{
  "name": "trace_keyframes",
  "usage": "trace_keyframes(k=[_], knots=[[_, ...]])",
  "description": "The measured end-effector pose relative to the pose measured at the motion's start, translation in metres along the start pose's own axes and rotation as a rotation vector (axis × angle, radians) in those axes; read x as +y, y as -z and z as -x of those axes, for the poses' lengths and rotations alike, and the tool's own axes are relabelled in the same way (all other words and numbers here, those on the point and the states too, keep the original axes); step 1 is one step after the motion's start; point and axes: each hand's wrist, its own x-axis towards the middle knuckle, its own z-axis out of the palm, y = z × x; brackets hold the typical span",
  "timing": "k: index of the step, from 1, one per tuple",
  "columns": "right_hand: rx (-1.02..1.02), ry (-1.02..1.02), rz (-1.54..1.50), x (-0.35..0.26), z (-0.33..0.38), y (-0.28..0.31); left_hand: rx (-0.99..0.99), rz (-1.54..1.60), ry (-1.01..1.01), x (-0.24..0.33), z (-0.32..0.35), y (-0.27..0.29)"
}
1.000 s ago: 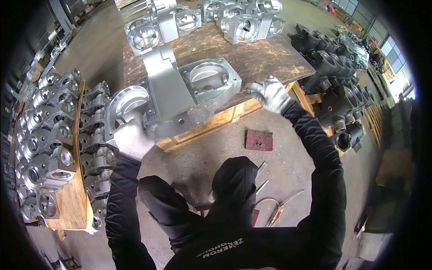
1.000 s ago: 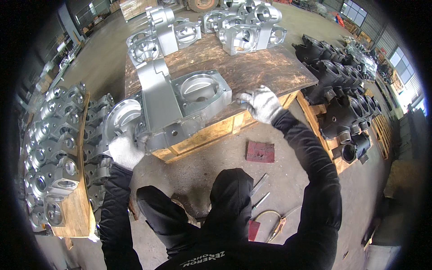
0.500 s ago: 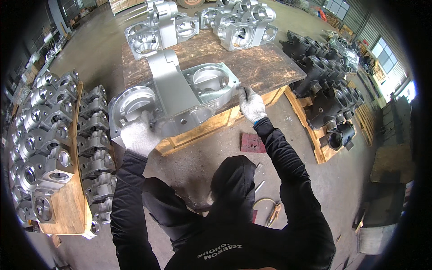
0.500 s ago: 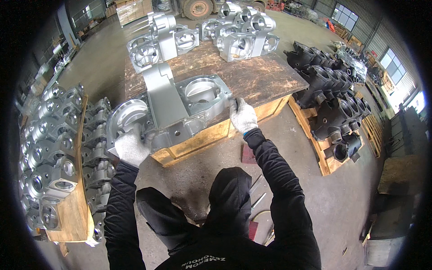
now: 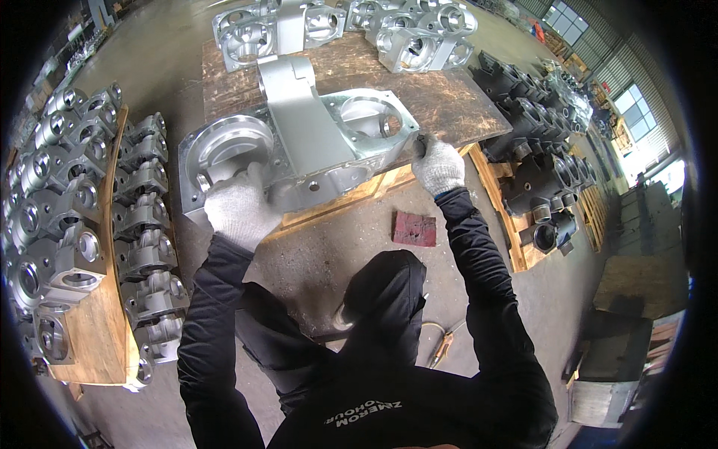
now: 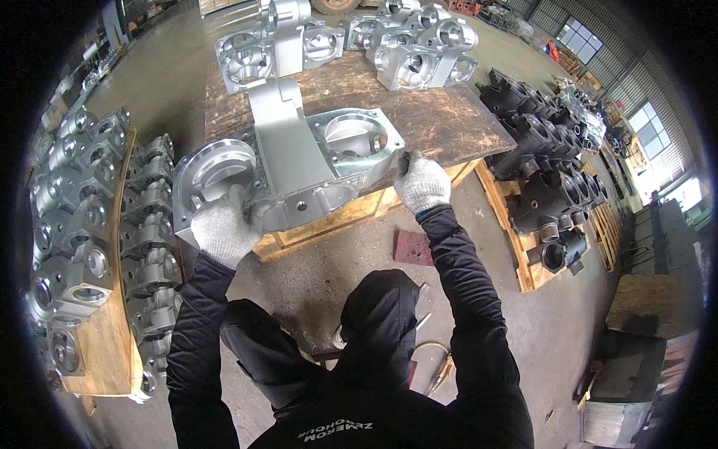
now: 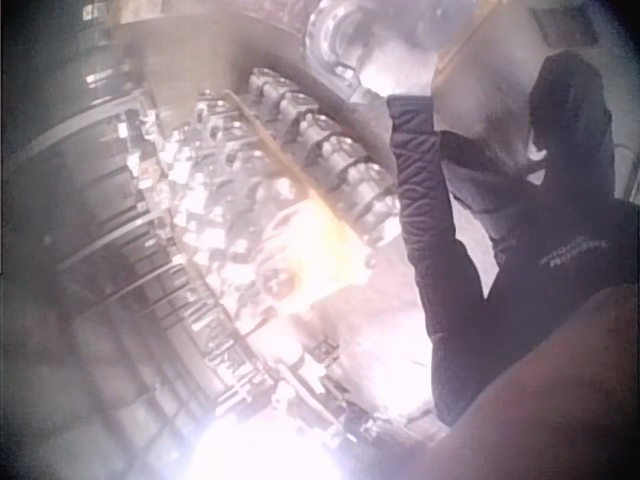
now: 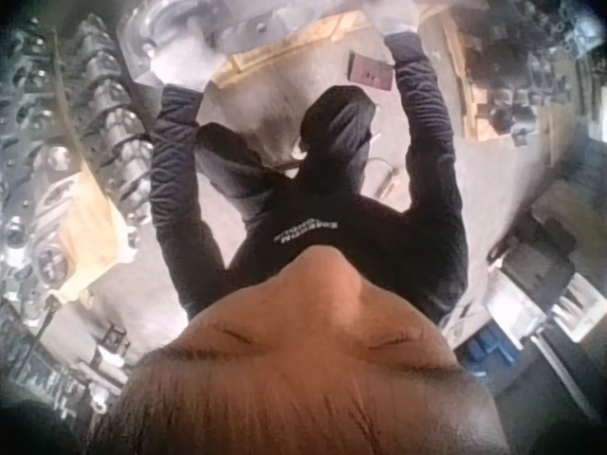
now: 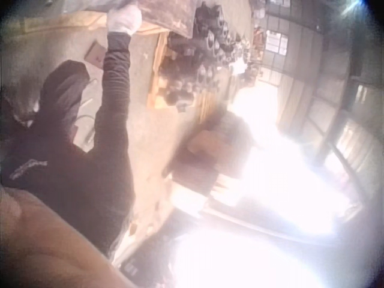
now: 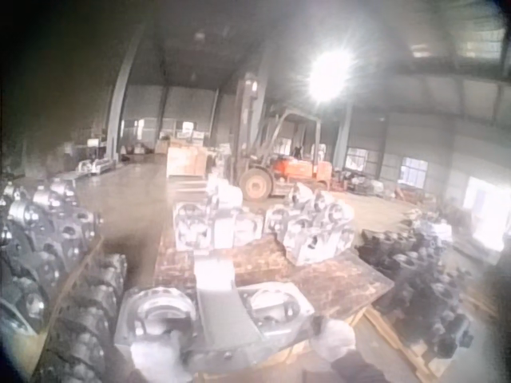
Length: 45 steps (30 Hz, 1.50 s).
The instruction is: The person uses a wire brush and a hammer to deburr and smooth the edges of a large metal casting on a wooden workbench. They repeatedly reposition the part and work on different edges and surfaces, then place the finished piece on a nearby pallet.
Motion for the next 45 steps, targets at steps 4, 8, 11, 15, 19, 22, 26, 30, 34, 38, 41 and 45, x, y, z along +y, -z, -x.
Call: trace_keyframes(k=[4, 8, 11, 15, 19, 22, 26, 30, 34, 38, 41, 45], knots=[[0.061, 0.057, 0.058, -0.015, 0.005, 0.002, -0.028, 0.050, 0.002, 0.000, 0.000, 0.001], [-0.001, 0.080, 0.096, -0.026, 0.008, 0.007, -0.067, 0.052, 0.031, 0.000, -0.001, 0.002], [0.018, 0.098, 0.093, -0.033, 0.014, 0.012, -0.077, 0.045, 0.037, 0.000, -0.001, 0.001], [0.031, 0.083, 0.124, -0.047, 0.027, 0.012, -0.028, 0.066, 0.015, 0.000, 0.000, -0.001], [0.117, 0.104, 0.121, -0.063, 0.040, 0.008, -0.037, 0.042, 0.007, -0.002, 0.001, -0.004], [0.129, 0.079, 0.098, -0.075, 0.050, 0.007, -0.071, 0.000, 0.013, -0.003, 0.001, -0.007], [0.109, 0.025, 0.047, -0.101, 0.065, 0.007, 0.004, 0.059, -0.008, -0.004, 0.001, -0.008], [0.101, 0.049, 0.031, -0.134, 0.079, 0.005, 0.011, 0.091, -0.017, -0.002, 0.002, -0.004], [0.110, 0.012, -0.380, -0.145, 0.083, 0.019, -0.043, 0.089, 0.001, -0.002, 0.001, 0.003], [0.150, -0.099, -0.599, -0.142, 0.083, 0.033, -0.054, 0.100, -0.012, -0.006, 0.001, 0.004], [0.132, -0.049, -0.436, -0.139, 0.082, 0.032, -0.054, 0.115, -0.014, -0.007, 0.002, 0.000], [0.140, -0.025, -0.392, -0.136, 0.081, 0.021, 0.023, 0.110, -0.015, -0.007, 0.003, -0.006]])
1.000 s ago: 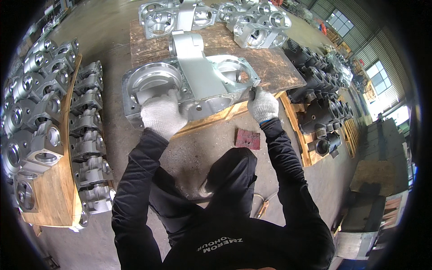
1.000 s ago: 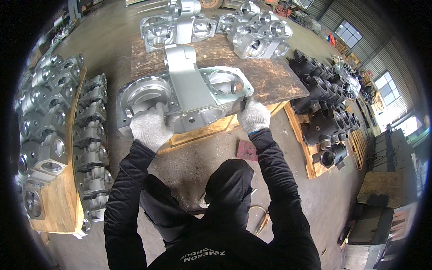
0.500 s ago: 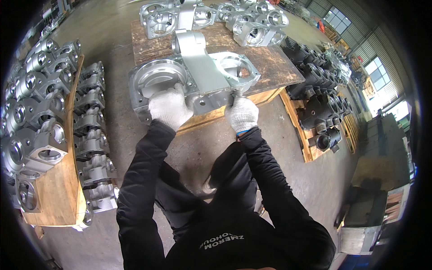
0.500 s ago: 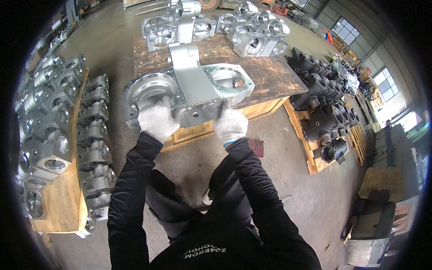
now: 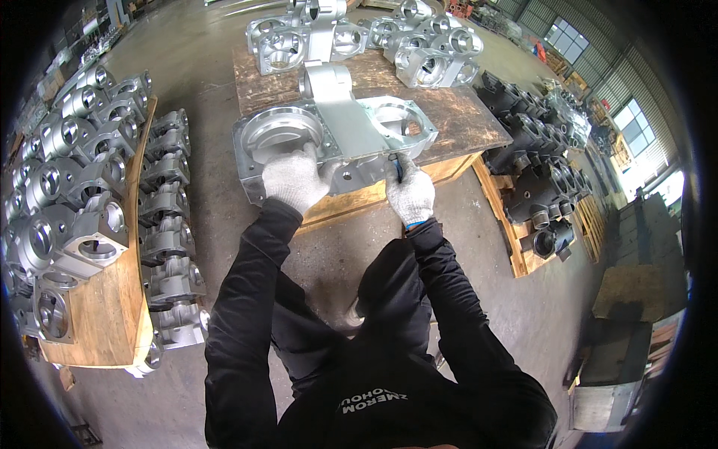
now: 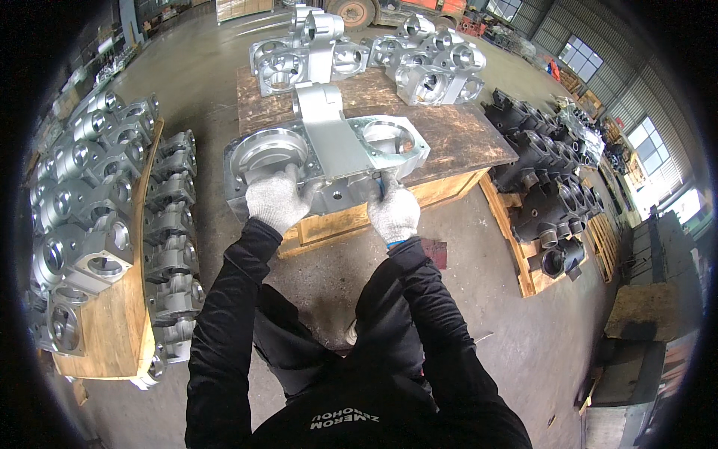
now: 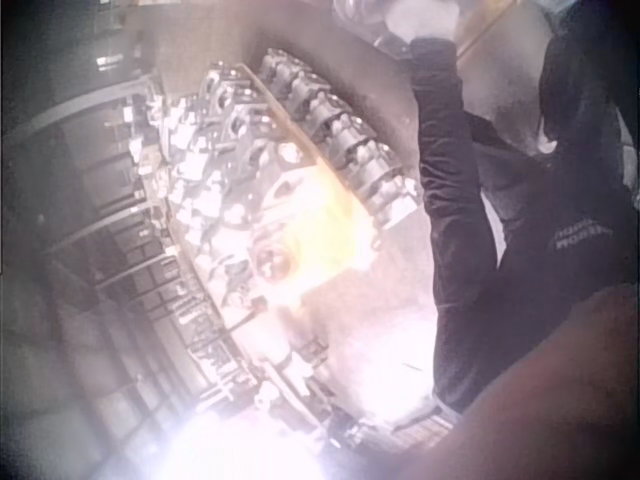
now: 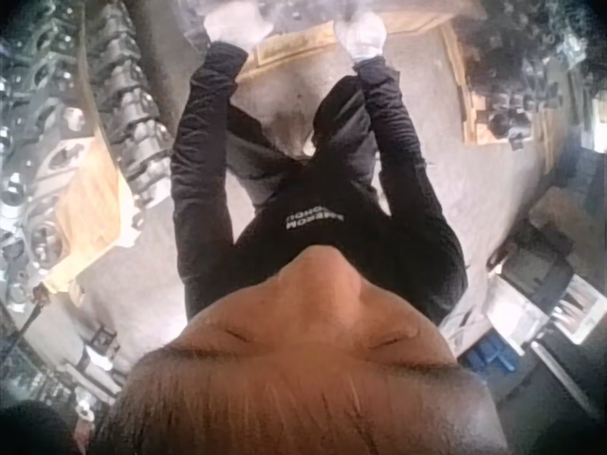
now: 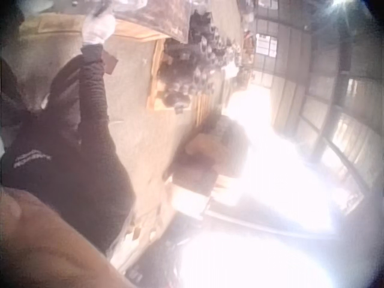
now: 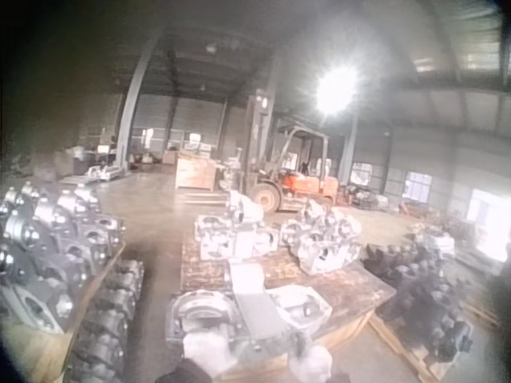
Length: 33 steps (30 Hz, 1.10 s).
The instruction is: The person uses a wire brush and a hammer to deburr and smooth the edges of a large metal casting on a wooden workbench. They repeatedly reposition the part and work on different edges and surfaces, then place the finished piece on a nearby pallet.
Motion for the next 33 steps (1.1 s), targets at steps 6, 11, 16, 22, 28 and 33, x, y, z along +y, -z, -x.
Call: trace_keyframes(k=[6, 11, 16, 22, 28, 33], knots=[[-0.009, -0.033, -0.013, 0.007, 0.000, -0.013, -0.014, -0.010, 0.004, 0.001, 0.000, 0.001], [0.003, -0.046, -0.070, 0.007, 0.003, -0.017, -0.002, 0.007, -0.008, 0.000, -0.001, 0.002], [0.029, -0.004, -0.036, 0.002, 0.004, -0.020, -0.008, -0.005, -0.006, 0.000, 0.000, 0.002], [0.104, -0.028, 0.104, -0.017, 0.009, -0.030, 0.007, 0.006, -0.010, 0.001, -0.001, 0.002], [0.248, 0.112, 0.149, -0.056, 0.025, -0.047, 0.064, 0.057, -0.009, 0.001, -0.001, 0.000], [0.136, 0.132, 0.000, -0.084, 0.034, -0.050, 0.078, 0.072, 0.003, 0.001, -0.002, -0.001]])
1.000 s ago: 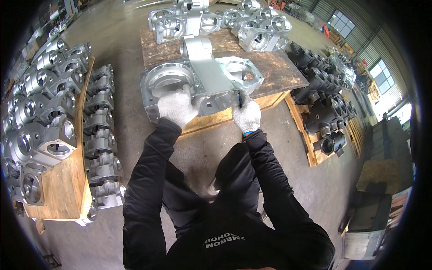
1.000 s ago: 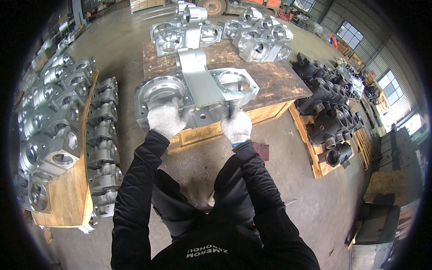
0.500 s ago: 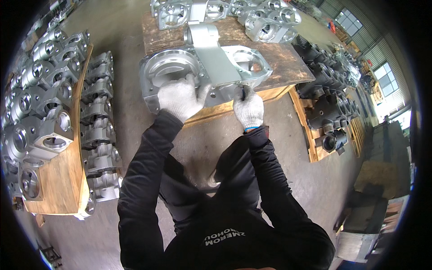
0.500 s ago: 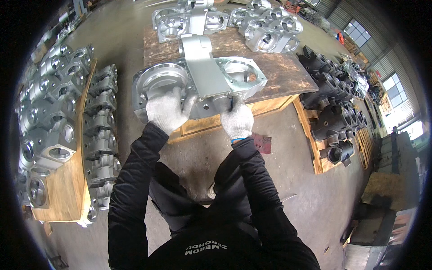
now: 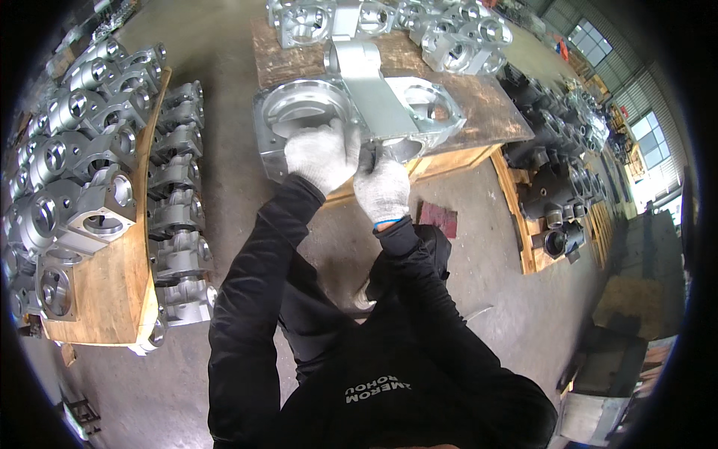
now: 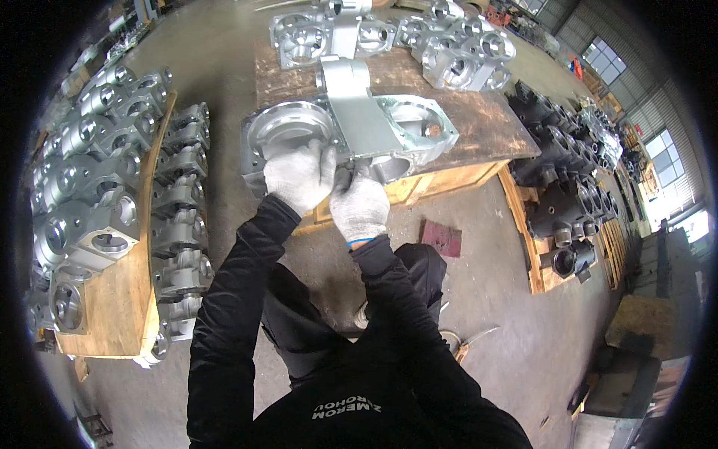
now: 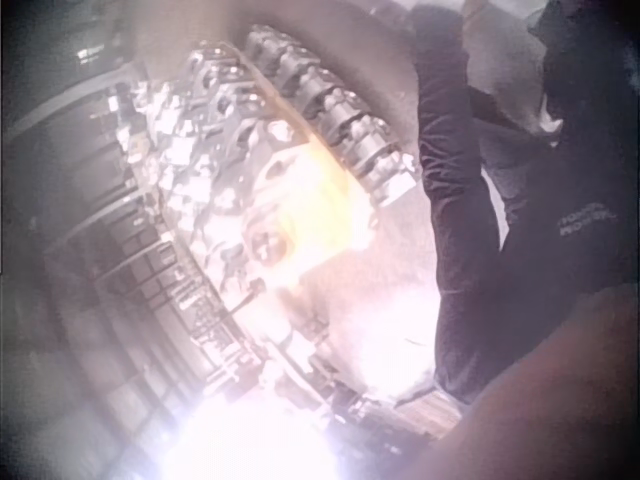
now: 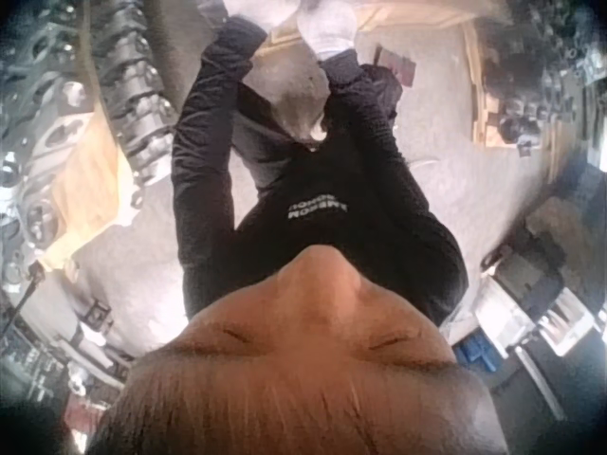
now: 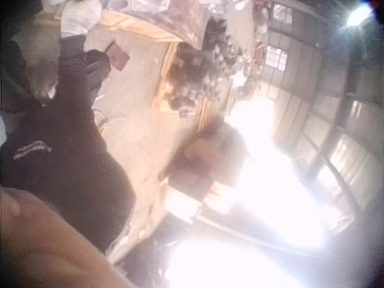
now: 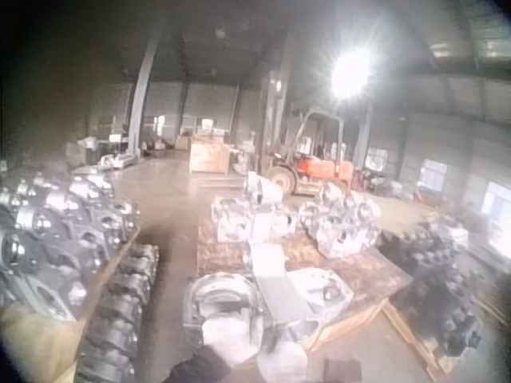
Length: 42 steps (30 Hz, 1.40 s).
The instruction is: The person uses a wire brush and a hammer to deburr and smooth the edges of a large metal casting on a wooden workbench. They repeatedly reposition the part and work on different edges and surfaces, then place the finished piece on a nearby pallet.
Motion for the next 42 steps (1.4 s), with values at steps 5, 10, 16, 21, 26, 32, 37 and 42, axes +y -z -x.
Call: trace_keyframes(k=[5, 10, 16, 21, 26, 32, 37, 42], knots=[[-0.361, -0.503, -0.781, -0.001, -0.025, 0.024, -0.098, -0.023, -0.009, -0.001, 0.001, 0.009], [-0.185, 0.012, -0.410, -0.020, -0.099, 0.028, -0.214, 0.067, 0.076, -0.001, 0.001, 0.016], [-0.628, 0.551, -0.042, -0.086, -0.152, -0.024, -0.127, 0.171, 0.031, -0.002, 0.002, 0.017], [-0.755, 0.688, 0.125, -0.113, -0.179, -0.076, 0.001, 0.051, 0.025, -0.003, 0.004, 0.011], [-0.878, 0.731, 0.240, -0.119, -0.193, -0.104, 0.056, 0.102, 0.023, -0.006, 0.006, 0.002], [-0.875, 0.845, 0.371, -0.134, -0.198, -0.107, 0.144, 0.144, -0.009, -0.010, 0.008, -0.006], [-0.896, 0.920, 0.469, -0.149, -0.205, -0.110, 0.097, 0.214, 0.017, -0.010, 0.009, -0.007], [-0.917, 1.080, 0.434, -0.158, -0.208, -0.107, 0.141, 0.169, -0.010, -0.012, 0.009, -0.009]])
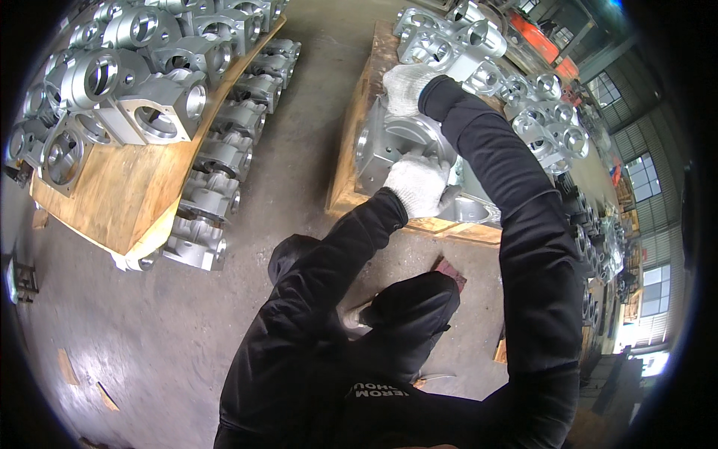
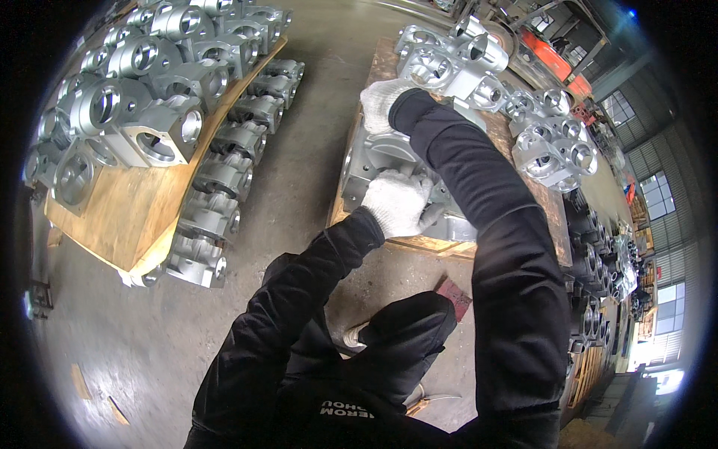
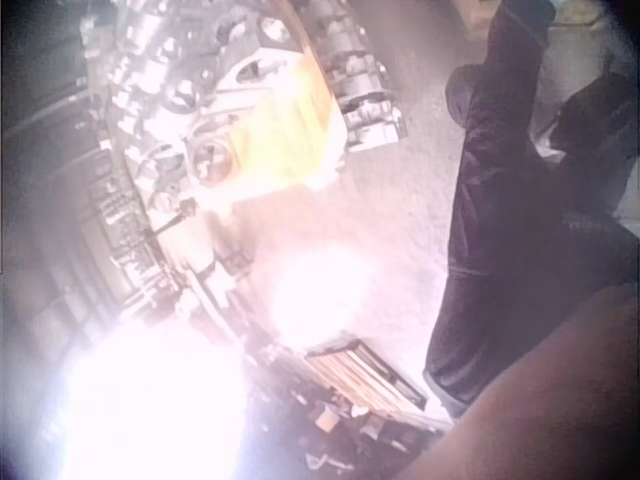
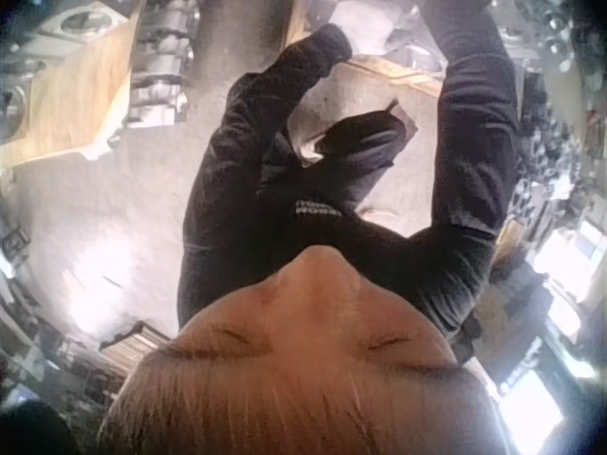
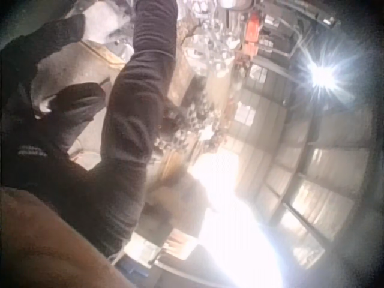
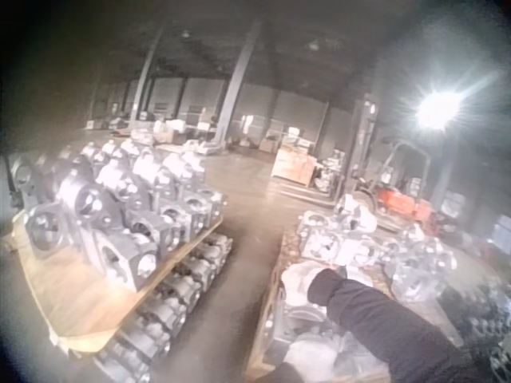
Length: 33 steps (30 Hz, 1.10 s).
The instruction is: The person uses a wire brush and a hammer to deburr and smooth the edges of a large metal casting on a wooden workbench. They repeatedly reposition the part and work on different edges and surfaces, then place the finished piece on a nearby pallet.
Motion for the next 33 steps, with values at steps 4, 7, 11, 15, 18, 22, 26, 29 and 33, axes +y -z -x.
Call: trace_keyframes(k=[4, 7, 11, 15, 18, 22, 26, 29, 33], knots=[[-0.010, 0.076, 0.018, -0.013, 0.022, 0.008, -0.060, -0.023, -0.009, -0.003, 0.000, -0.006], [-0.032, 0.089, -0.012, -0.029, 0.047, 0.014, -0.016, -0.006, -0.023, -0.005, 0.000, -0.012], [0.052, 0.174, -0.023, -0.047, 0.078, 0.016, -0.273, 0.207, 0.087, -0.008, 0.003, -0.026], [0.156, 0.232, -0.043, -0.062, 0.097, 0.015, -0.284, 0.231, 0.058, -0.011, 0.010, -0.041], [0.157, 0.199, -0.034, -0.071, 0.110, 0.020, -0.218, 0.302, 0.080, -0.010, 0.015, -0.042], [0.160, 0.017, -0.125, -0.070, 0.136, 0.028, -0.214, 0.253, 0.106, 0.003, 0.012, -0.021], [0.401, -0.256, -0.426, -0.044, 0.181, 0.022, -0.381, -0.079, 0.110, 0.015, -0.008, 0.018], [0.711, -0.349, -0.549, -0.039, 0.216, -0.011, -0.352, -0.115, 0.272, 0.010, -0.021, 0.039], [0.725, -0.575, -0.659, -0.044, 0.254, -0.063, -0.208, -0.202, 0.195, -0.060, -0.035, 0.064]])
